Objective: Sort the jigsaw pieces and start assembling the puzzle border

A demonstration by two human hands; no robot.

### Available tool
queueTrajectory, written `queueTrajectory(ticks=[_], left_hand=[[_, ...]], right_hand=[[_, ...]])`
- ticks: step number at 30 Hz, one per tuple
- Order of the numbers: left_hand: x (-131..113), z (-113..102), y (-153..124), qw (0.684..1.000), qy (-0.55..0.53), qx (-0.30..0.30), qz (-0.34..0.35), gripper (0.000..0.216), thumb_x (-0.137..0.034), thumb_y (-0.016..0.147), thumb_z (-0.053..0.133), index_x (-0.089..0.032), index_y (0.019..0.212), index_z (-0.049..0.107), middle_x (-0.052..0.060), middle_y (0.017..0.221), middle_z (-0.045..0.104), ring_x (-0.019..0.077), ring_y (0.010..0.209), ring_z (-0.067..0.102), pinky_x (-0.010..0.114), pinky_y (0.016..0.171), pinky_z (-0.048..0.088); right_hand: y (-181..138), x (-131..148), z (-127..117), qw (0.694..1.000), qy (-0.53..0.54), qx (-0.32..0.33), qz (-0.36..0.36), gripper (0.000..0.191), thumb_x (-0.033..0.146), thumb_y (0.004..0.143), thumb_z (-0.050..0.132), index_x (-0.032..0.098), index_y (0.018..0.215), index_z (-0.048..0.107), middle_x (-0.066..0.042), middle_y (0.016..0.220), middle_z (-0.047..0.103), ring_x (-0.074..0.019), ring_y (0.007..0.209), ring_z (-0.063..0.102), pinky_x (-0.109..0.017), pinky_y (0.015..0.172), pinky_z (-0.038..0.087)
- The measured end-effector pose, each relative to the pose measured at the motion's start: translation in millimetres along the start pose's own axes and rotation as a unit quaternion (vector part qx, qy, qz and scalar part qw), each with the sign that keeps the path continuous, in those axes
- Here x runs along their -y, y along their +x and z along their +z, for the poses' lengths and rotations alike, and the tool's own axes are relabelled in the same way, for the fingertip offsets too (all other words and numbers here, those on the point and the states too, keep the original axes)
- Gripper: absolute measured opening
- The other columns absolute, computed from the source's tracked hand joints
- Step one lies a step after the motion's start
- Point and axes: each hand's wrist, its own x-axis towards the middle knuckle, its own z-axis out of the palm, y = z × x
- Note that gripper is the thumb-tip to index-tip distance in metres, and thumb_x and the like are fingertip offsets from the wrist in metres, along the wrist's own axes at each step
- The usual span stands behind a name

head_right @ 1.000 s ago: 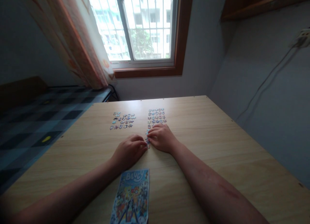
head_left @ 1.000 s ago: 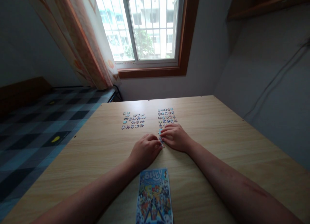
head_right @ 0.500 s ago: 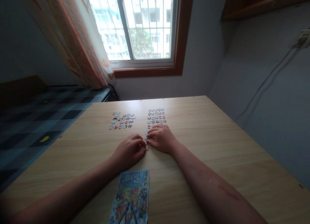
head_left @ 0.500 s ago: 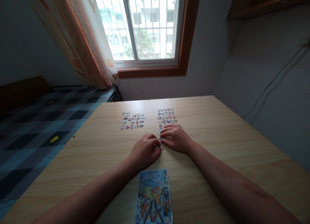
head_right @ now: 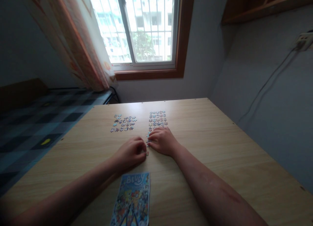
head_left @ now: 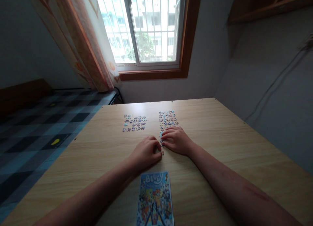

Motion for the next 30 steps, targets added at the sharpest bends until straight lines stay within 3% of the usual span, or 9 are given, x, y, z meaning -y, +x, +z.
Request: queueTrajectory(ticks=[11,30], left_hand=[[5,10,3,0.997,0.018,-0.066,0.022,0.007,-0.02,0.075,0.063,-0.022,0.08,0.068,0.003,0.09,0.064,0.0198,0.088,0.058,0.034,0.081,0.048],[9,11,2,0.995,-0.022,-0.093,0.036,0.004,-0.026,0.082,0.069,-0.023,0.08,0.071,0.004,0.095,0.068,0.0194,0.09,0.063,0.037,0.084,0.052]], right_hand=[[0,0,0,1.0,0.008,-0.004,-0.003,0.007,0.029,0.081,0.076,0.028,0.087,0.078,-0.001,0.101,0.078,-0.0231,0.106,0.066,-0.041,0.095,0.04],[0,-1,2,1.0,0.016,0.001,-0.002,0.008,0.026,0.081,0.074,0.028,0.088,0.078,-0.001,0.102,0.078,-0.022,0.104,0.067,-0.041,0.096,0.041]])
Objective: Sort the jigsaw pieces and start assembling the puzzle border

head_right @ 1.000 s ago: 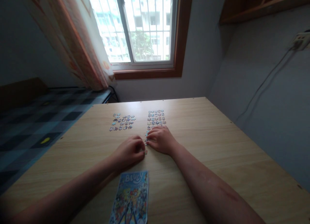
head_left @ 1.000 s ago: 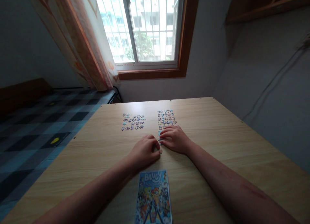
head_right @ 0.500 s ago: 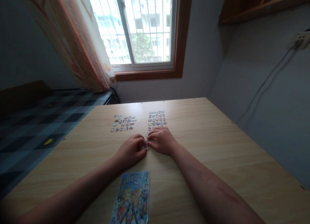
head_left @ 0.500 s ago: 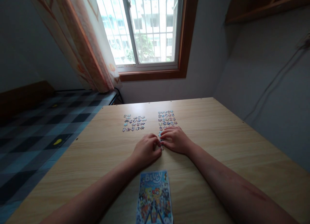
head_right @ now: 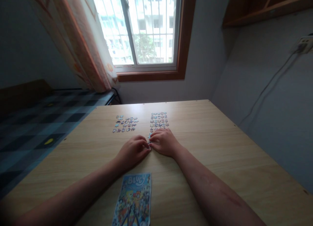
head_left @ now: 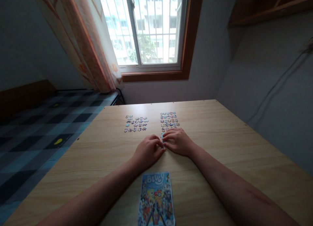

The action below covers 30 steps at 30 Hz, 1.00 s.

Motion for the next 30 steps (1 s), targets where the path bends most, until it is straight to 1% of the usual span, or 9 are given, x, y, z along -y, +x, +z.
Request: queueTrajectory(ticks=[5,7,14,22,25,30], left_hand=[[2.9,-2.6,-2.2,1.0,-0.012,-0.006,0.009,0.008,-0.023,0.082,0.066,-0.022,0.087,0.073,0.004,0.096,0.069,0.0184,0.088,0.064,0.035,0.083,0.053],[4.9,-2.0,-2.4,1.0,-0.005,-0.004,0.016,0.009,-0.022,0.083,0.066,-0.022,0.087,0.074,0.004,0.095,0.069,0.018,0.087,0.064,0.034,0.082,0.054],[4.9,1.2,-2.9,0.999,0.031,-0.01,0.027,0.013,-0.025,0.087,0.064,-0.024,0.086,0.076,0.004,0.097,0.07,0.0179,0.086,0.065,0.034,0.082,0.055],[-1.2,-1.6,-5.1,0.993,0.102,-0.019,0.063,0.018,-0.024,0.09,0.061,-0.028,0.093,0.078,0.004,0.104,0.071,0.0186,0.091,0.065,0.036,0.084,0.056],[-0.8,-2.4,-6.0,0.99,0.113,-0.015,0.079,0.018,-0.026,0.091,0.06,-0.028,0.096,0.077,0.004,0.106,0.071,0.019,0.092,0.065,0.037,0.084,0.056],[1.2,-2.3,-7.1,0.989,0.115,-0.006,0.089,0.017,-0.027,0.091,0.061,-0.028,0.095,0.077,0.003,0.105,0.072,0.0193,0.093,0.065,0.037,0.084,0.055]], right_hand=[[-0.6,1.0,-0.8,1.0,-0.004,0.002,0.001,0.009,0.026,0.083,0.072,0.029,0.09,0.078,0.0,0.103,0.077,-0.0213,0.106,0.067,-0.041,0.096,0.039],[-0.8,0.2,-0.5,1.0,-0.002,0.001,0.001,0.009,0.026,0.083,0.072,0.029,0.089,0.078,0.0,0.103,0.077,-0.0211,0.106,0.067,-0.041,0.096,0.039],[-0.4,-0.2,0.2,1.0,0.001,-0.001,0.006,0.009,0.026,0.082,0.072,0.029,0.089,0.078,0.0,0.103,0.078,-0.0222,0.107,0.066,-0.041,0.096,0.039],[-0.2,3.3,-3.9,1.0,-0.001,0.005,0.007,0.011,0.026,0.083,0.071,0.029,0.091,0.079,-0.001,0.103,0.077,-0.0229,0.108,0.066,-0.041,0.097,0.04],[-0.5,3.2,-5.0,1.0,-0.004,0.012,0.005,0.012,0.029,0.082,0.073,0.029,0.092,0.079,-0.001,0.105,0.077,-0.0233,0.107,0.066,-0.042,0.096,0.04],[-1.2,2.7,-5.7,1.0,-0.006,0.021,0.006,0.015,0.03,0.08,0.074,0.029,0.094,0.079,-0.002,0.107,0.077,-0.0241,0.109,0.065,-0.042,0.094,0.04]])
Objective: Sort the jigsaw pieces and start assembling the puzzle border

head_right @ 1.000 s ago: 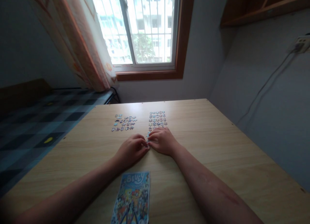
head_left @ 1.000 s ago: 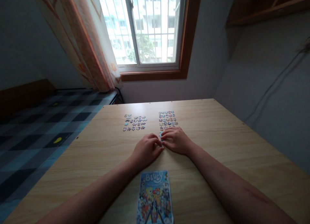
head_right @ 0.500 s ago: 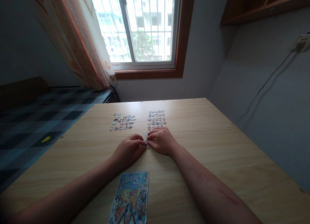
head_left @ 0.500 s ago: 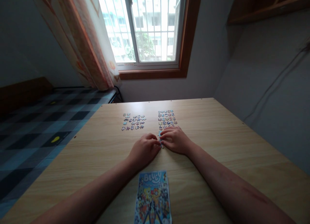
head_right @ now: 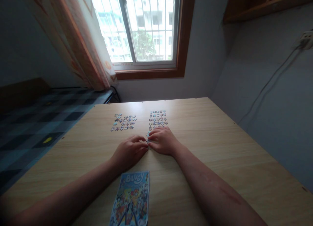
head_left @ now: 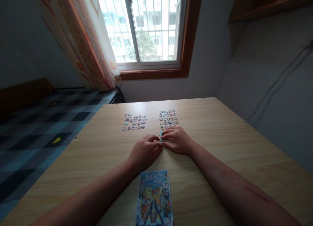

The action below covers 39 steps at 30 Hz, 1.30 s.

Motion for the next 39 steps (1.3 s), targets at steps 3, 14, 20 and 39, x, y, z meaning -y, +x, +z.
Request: queueTrajectory(ticks=[3,14,20,39], left_hand=[[0,0,1,1.0,-0.002,0.006,-0.002,0.017,-0.028,0.092,0.06,-0.027,0.095,0.077,0.003,0.104,0.073,0.0194,0.095,0.064,0.037,0.085,0.055],[-14,-8,-2,0.995,0.081,0.043,0.028,0.024,-0.03,0.095,0.053,-0.025,0.1,0.075,0.006,0.1,0.073,0.0223,0.093,0.061,0.037,0.077,0.055],[-7,-8,-3,0.998,0.05,0.027,0.004,0.024,-0.03,0.094,0.055,-0.025,0.11,0.072,0.005,0.106,0.073,0.0231,0.096,0.064,0.039,0.081,0.056],[12,-3,-1,0.996,0.053,0.063,-0.043,0.041,-0.038,0.093,0.053,-0.019,0.129,0.06,0.011,0.137,0.06,0.0309,0.127,0.049,0.049,0.108,0.042]], right_hand=[[0,-1,0,1.0,-0.005,0.0,-0.001,0.014,0.031,0.08,0.075,0.029,0.094,0.079,-0.002,0.107,0.077,-0.0239,0.109,0.065,-0.042,0.094,0.04],[-1,-1,-1,1.0,-0.019,0.007,-0.019,0.016,0.03,0.082,0.074,0.028,0.097,0.078,-0.003,0.108,0.076,-0.0242,0.111,0.065,-0.043,0.098,0.042],[-5,-6,0,0.999,-0.006,-0.031,-0.014,0.018,0.033,0.084,0.073,0.029,0.101,0.077,-0.003,0.112,0.075,-0.0247,0.116,0.062,-0.044,0.102,0.04],[-11,-4,-12,0.998,-0.059,-0.014,-0.007,0.012,0.03,0.084,0.071,0.026,0.074,0.077,-0.004,0.081,0.073,-0.022,0.086,0.058,-0.04,0.086,0.038]])
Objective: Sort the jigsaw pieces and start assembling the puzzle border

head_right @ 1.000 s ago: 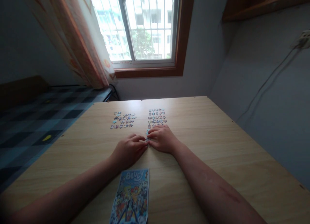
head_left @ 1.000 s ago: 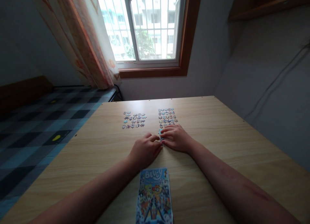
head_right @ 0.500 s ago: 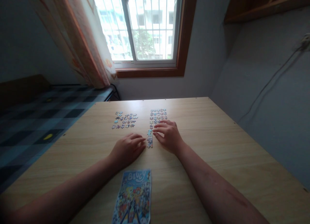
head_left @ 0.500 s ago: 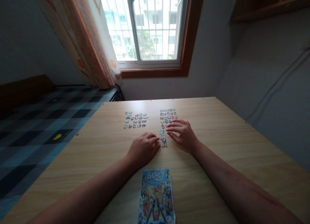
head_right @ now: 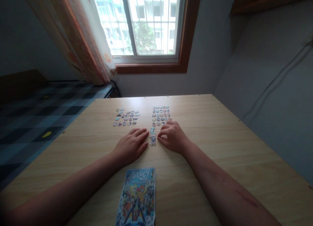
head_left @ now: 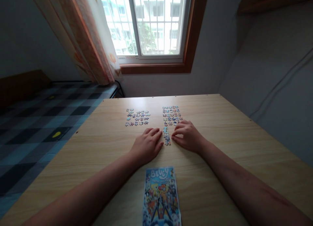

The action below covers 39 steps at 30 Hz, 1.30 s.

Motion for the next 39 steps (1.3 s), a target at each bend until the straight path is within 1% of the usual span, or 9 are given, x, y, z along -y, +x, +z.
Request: queueTrajectory(ticks=[7,13,17,21,26,31,33,35,39], left_hand=[[-2,-2,0,1.0,0.022,0.013,-0.001,0.043,-0.04,0.095,0.051,-0.02,0.131,0.058,0.01,0.138,0.059,0.0289,0.127,0.048,0.045,0.107,0.042],[-2,1,0,1.0,0.016,0.004,0.004,0.041,-0.04,0.095,0.051,-0.02,0.13,0.059,0.01,0.136,0.06,0.0286,0.125,0.049,0.046,0.106,0.043],[-4,-1,1,1.0,0.021,0.017,0.005,0.042,-0.041,0.096,0.048,-0.019,0.131,0.059,0.01,0.137,0.058,0.0279,0.126,0.048,0.044,0.106,0.043],[-7,-3,2,0.999,0.029,0.024,0.002,0.041,-0.041,0.097,0.048,-0.021,0.13,0.059,0.009,0.136,0.058,0.0274,0.125,0.048,0.043,0.104,0.044],[-7,-4,2,0.999,0.036,0.02,0.005,0.04,-0.041,0.097,0.047,-0.02,0.129,0.059,0.009,0.134,0.059,0.0267,0.123,0.049,0.042,0.103,0.044],[-7,-4,2,0.999,0.029,0.013,0.001,0.04,-0.039,0.096,0.049,-0.017,0.127,0.061,0.009,0.133,0.061,0.0267,0.123,0.05,0.043,0.105,0.044],[-7,-4,2,1.0,0.027,0.013,0.001,0.039,-0.038,0.096,0.049,-0.016,0.126,0.062,0.009,0.132,0.062,0.0264,0.122,0.051,0.042,0.104,0.045],[-7,-4,2,1.0,0.024,0.011,0.0,0.039,-0.037,0.096,0.049,-0.016,0.125,0.062,0.009,0.131,0.063,0.0261,0.121,0.051,0.041,0.104,0.045],[-6,-5,2,1.0,0.015,0.009,-0.003,0.036,-0.036,0.095,0.05,-0.017,0.122,0.064,0.009,0.13,0.064,0.026,0.12,0.052,0.042,0.103,0.046]], right_hand=[[-1,1,1,1.0,0.01,0.02,-0.014,0.013,0.034,0.084,0.073,0.027,0.074,0.077,-0.002,0.08,0.073,-0.021,0.085,0.057,-0.038,0.085,0.038],[-2,-3,-2,1.0,0.009,0.022,-0.009,0.018,0.039,0.083,0.074,0.026,0.071,0.076,-0.002,0.079,0.072,-0.0204,0.083,0.057,-0.037,0.085,0.036],[-1,-4,-2,0.999,0.02,0.024,-0.016,0.019,0.039,0.082,0.075,0.024,0.07,0.075,-0.002,0.079,0.072,-0.0194,0.08,0.056,-0.036,0.083,0.037],[-1,-5,-1,0.999,0.03,0.021,-0.01,0.022,0.04,0.083,0.073,0.023,0.068,0.073,-0.003,0.077,0.071,-0.0193,0.079,0.056,-0.035,0.083,0.037],[-2,-8,-1,0.999,0.038,-0.025,0.019,0.035,0.045,0.087,0.068,0.021,0.062,0.065,-0.003,0.069,0.067,-0.0179,0.072,0.054,-0.034,0.08,0.038],[-3,-9,-1,0.996,0.028,-0.077,0.031,0.041,0.045,0.089,0.065,0.021,0.058,0.056,-0.001,0.062,0.059,-0.0173,0.069,0.049,-0.033,0.075,0.037],[-3,-7,-1,0.995,0.035,-0.09,0.034,0.043,0.042,0.09,0.064,0.021,0.055,0.05,0.0,0.059,0.053,-0.0165,0.066,0.047,-0.032,0.072,0.036],[-3,-6,-1,0.992,0.048,-0.107,0.052,0.044,0.037,0.089,0.063,0.022,0.054,0.042,0.002,0.058,0.046,-0.0152,0.063,0.044,-0.031,0.067,0.034],[-3,-9,0,0.976,0.074,-0.174,0.102,0.045,0.023,0.084,0.059,0.023,0.055,0.025,0.004,0.058,0.034,-0.0128,0.057,0.036,-0.029,0.058,0.03]])
